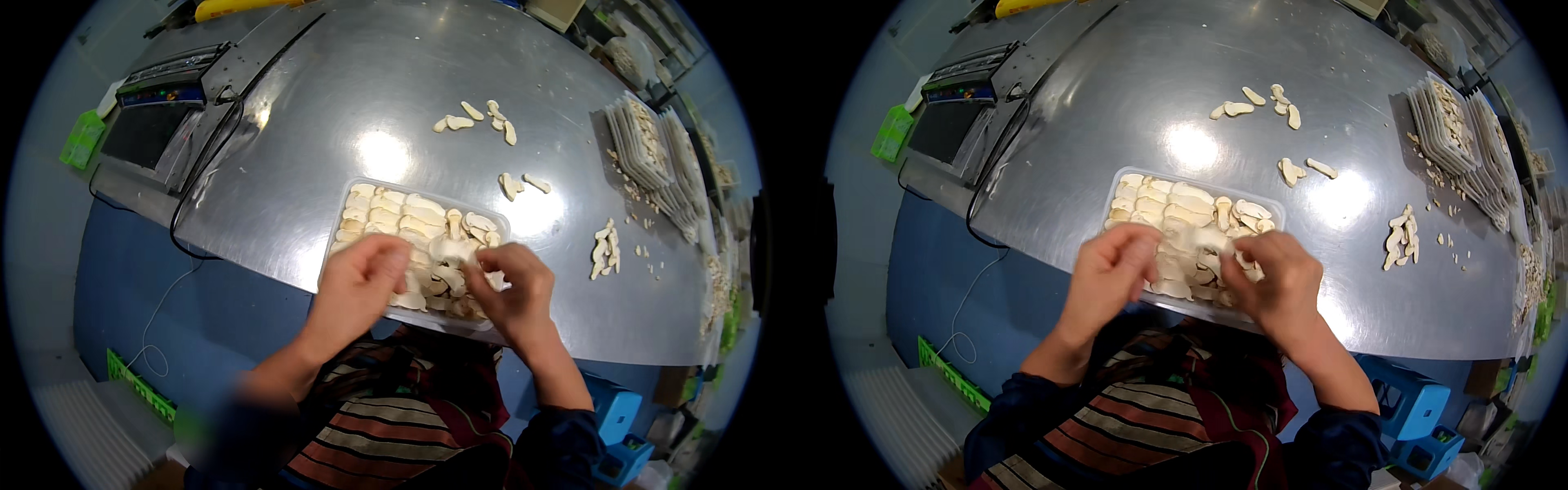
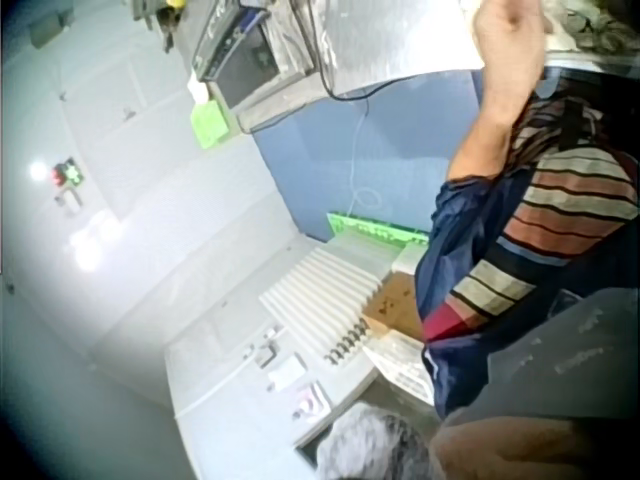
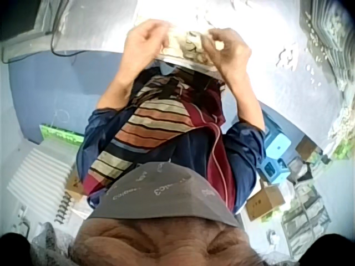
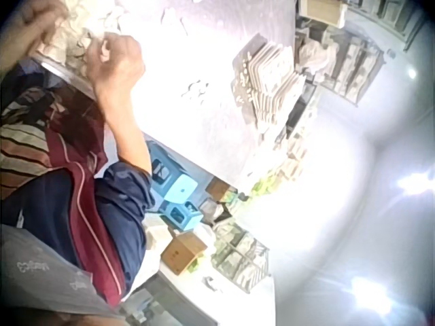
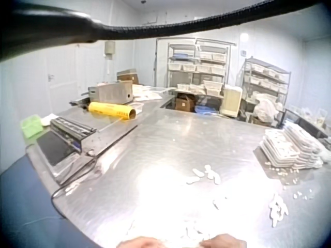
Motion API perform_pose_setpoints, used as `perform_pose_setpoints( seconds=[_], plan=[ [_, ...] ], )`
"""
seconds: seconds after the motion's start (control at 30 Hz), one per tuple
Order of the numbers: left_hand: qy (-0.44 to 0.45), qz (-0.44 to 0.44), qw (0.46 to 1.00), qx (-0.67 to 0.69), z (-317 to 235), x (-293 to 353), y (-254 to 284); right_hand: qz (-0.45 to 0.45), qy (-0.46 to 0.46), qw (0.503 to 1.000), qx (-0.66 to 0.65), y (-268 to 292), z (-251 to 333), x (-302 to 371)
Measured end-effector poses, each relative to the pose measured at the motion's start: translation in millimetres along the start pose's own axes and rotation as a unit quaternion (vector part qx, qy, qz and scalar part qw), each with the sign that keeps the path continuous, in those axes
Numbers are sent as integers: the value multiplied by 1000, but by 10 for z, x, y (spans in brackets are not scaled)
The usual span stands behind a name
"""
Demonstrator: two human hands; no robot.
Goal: The person arranges sliced white mushrooms into a rectangular plastic tray on a stainless steel table. They pick up individual slices from a pile on the table and place them neatly into the tray, filling it row by row.
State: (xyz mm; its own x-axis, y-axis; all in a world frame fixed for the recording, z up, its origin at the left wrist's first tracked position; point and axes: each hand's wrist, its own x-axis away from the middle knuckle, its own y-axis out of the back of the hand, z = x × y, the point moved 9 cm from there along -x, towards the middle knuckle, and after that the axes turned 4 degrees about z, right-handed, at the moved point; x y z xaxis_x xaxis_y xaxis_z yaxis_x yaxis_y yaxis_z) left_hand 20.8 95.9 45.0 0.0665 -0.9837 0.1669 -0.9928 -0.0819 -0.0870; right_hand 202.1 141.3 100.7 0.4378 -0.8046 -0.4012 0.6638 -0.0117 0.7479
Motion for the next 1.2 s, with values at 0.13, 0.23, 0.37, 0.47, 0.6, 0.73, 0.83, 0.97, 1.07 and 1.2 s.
perform_pose_setpoints(
  seconds=[0.13,0.23,0.37,0.47,0.6,0.73,0.83,0.97,1.07,1.2],
  plan=[
    [-65,-185,979,-55,-27,-20,667,-35,-30,995,86,-72,-340,-157],
    [-74,-270,957,-74,117,40,1091,-11,-69,992,103,-202,-512,-219],
    [-85,-319,936,-123,305,67,1376,1,-76,990,121,-271,-553,-251],
    [-86,-331,929,-141,333,47,1405,5,-91,990,106,-305,-602,-249],
    [-90,-335,926,-147,347,-16,1405,16,-100,989,108,-311,-628,-237],
    [-81,-340,923,-163,347,-56,1398,-5,-125,986,107,-129,-693,-205],
    [-64,-340,921,-179,354,-77,1415,-12,-211,970,124,88,-1020,-198],
    [-78,-323,924,-189,286,-155,1391,50,-316,937,139,87,-1421,-301],
    [-103,-324,920,-192,278,-182,1387,49,-307,937,160,-36,-1535,-409],
    [-106,-327,917,-203,267,-171,1390,44,-285,945,153,-150,-1595,-514]
  ],
)
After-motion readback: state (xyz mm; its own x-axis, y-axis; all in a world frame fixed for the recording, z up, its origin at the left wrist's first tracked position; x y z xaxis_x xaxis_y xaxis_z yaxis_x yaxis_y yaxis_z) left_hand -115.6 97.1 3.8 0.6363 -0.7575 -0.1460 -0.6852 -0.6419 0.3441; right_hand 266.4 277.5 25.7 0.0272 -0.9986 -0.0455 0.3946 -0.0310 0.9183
